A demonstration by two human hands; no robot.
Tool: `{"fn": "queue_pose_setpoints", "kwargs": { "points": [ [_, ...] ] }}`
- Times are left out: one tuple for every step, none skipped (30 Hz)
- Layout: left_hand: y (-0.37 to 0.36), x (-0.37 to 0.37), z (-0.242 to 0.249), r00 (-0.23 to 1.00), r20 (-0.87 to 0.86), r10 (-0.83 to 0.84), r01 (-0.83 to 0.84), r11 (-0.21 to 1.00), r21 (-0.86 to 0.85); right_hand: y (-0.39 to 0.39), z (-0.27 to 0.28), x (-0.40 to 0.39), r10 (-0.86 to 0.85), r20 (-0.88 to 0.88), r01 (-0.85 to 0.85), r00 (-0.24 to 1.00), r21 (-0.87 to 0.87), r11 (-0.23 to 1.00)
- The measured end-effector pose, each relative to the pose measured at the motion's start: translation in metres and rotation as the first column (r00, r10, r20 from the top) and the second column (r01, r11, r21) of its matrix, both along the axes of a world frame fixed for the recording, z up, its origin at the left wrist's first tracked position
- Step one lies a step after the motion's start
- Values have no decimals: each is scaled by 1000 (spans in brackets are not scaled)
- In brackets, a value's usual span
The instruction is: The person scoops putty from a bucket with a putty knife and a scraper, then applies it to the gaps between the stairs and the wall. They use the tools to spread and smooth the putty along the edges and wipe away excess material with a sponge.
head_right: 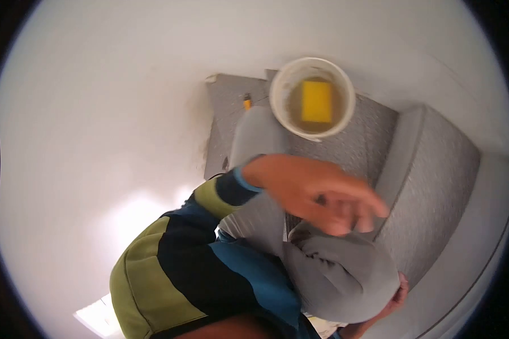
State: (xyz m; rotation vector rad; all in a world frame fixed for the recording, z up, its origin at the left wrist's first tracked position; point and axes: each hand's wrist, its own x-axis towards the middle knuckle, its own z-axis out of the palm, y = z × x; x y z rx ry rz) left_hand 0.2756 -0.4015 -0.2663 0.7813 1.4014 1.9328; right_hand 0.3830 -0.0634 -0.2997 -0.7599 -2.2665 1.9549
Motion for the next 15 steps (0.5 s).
{"fn": "queue_pose_setpoints", "kwargs": {
  "points": [
    [-43, 21, 4, 983, 144, 112, -115, 993, 15, -14, 9, -21, 54, 0, -54, 999, -5, 999],
    [-86, 46, 0, 935, 286, 209, -226, 974, 25, -27, 16, -40, 163, -11, -163, 987, 27, 986],
    [-106, 79, -6, 819, 267, 509, -528, 849, 1, -16, 25, -47, 263, -23, -262, 964, 57, 963],
    [-154, 108, -47, 587, 274, 762, -809, 566, 159, -29, 24, -54, 296, -33, -293, 955, 72, 953],
    [-191, 127, -71, 193, 150, 970, -979, 200, -33, -32, 25, -72, 430, -77, -405, 899, 222, 887],
    [-212, 140, -97, -173, 163, 971, -966, -136, -218, -27, 23, -90, 554, -93, -488, 827, 367, 792],
    [-238, 156, -147, -320, -144, 936, -845, -351, -403, -31, 26, -103, 571, -89, -505, 816, 373, 779],
    [-257, 181, -204, -367, -456, 811, -649, -575, -498, -39, 31, -117, 630, -70, -531, 774, 470, 705],
    [-264, 207, -255, -249, -578, 777, -589, -595, -547, -50, 35, -127, 679, -49, -543, 732, 561, 625],
    [-268, 224, -296, -116, -671, 732, -523, -620, -585, -68, 41, -133, 692, -47, -551, 720, 568, 612],
    [-261, 233, -318, 31, -700, 713, -471, -607, -640, -81, 43, -136, 709, -74, -535, 701, 602, 592],
    [-250, 245, -339, 182, -694, 696, -405, -590, -698, -90, 46, -138, 729, -86, -523, 679, 640, 563],
    [-239, 265, -355, 178, -676, 716, -381, -583, -718, -91, 49, -141, 746, -59, -545, 664, 644, 537],
    [-236, 276, -371, 310, -573, 759, -256, -513, -819, -94, 50, -145, 818, -12, -575, 575, 706, 414],
    [-238, 282, -385, 425, -455, 783, -127, -446, -886, -97, 47, -150, 874, 29, -581, 485, 758, 297]
  ]
}}
